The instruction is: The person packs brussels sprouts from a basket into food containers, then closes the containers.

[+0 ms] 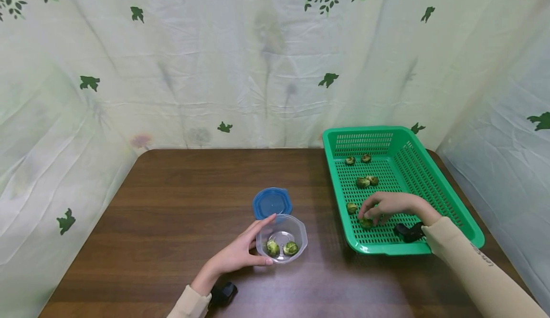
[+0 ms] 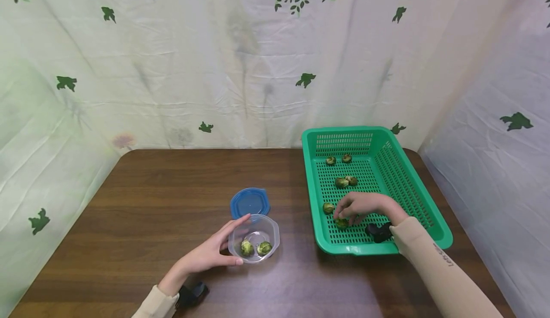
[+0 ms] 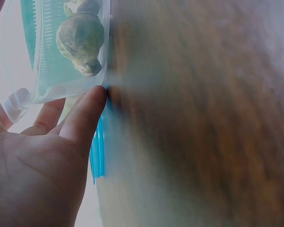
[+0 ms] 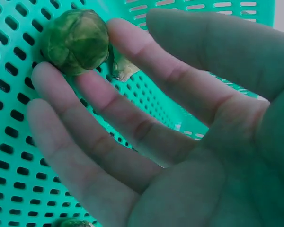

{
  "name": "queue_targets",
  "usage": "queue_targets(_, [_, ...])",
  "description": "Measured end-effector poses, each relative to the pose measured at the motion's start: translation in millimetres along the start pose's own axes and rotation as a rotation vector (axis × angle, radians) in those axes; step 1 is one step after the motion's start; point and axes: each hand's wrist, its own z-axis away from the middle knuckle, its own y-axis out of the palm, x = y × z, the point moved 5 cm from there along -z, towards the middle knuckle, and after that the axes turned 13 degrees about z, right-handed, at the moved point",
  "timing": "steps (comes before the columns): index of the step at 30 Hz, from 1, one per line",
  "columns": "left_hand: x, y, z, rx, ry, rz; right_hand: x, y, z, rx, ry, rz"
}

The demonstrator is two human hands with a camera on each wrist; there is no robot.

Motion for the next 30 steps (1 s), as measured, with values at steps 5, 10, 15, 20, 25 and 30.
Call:
queue_targets(5, [0.1,-0.1,0.1,-0.004,0.0,-0.003,0.3,-2.0,-0.3,-0.034,-0.006,0.004])
queue_targets(10, [0.4,-0.2,0.2,-0.005,-0.001,-0.004,3.2,-5.3,1.2,-0.072,-0.043,-0.012])
queue_targets(15, [0.0,-0.2,0.7,-0.007,0.002,-0.002,6.5,-9.1,5.0,-0.119,-0.074,-0.032])
queue_targets(20, [-0.7,0.7,1.7,-0.003,0.005,0.007,6.3,-13.6,9.7,-0.181,-0.085,-0.047])
queue_targets(25, [-1.9,1.1,1.4,-0.002,0.012,0.009,9.0,-20.1,14.6,-0.243,-0.1,-0.021])
queue_targets(30, [-1.5,0.8,1.1,-0.001,0.017,0.006,16.4,-26.4,17.4,-0.295,-0.124,0.002])
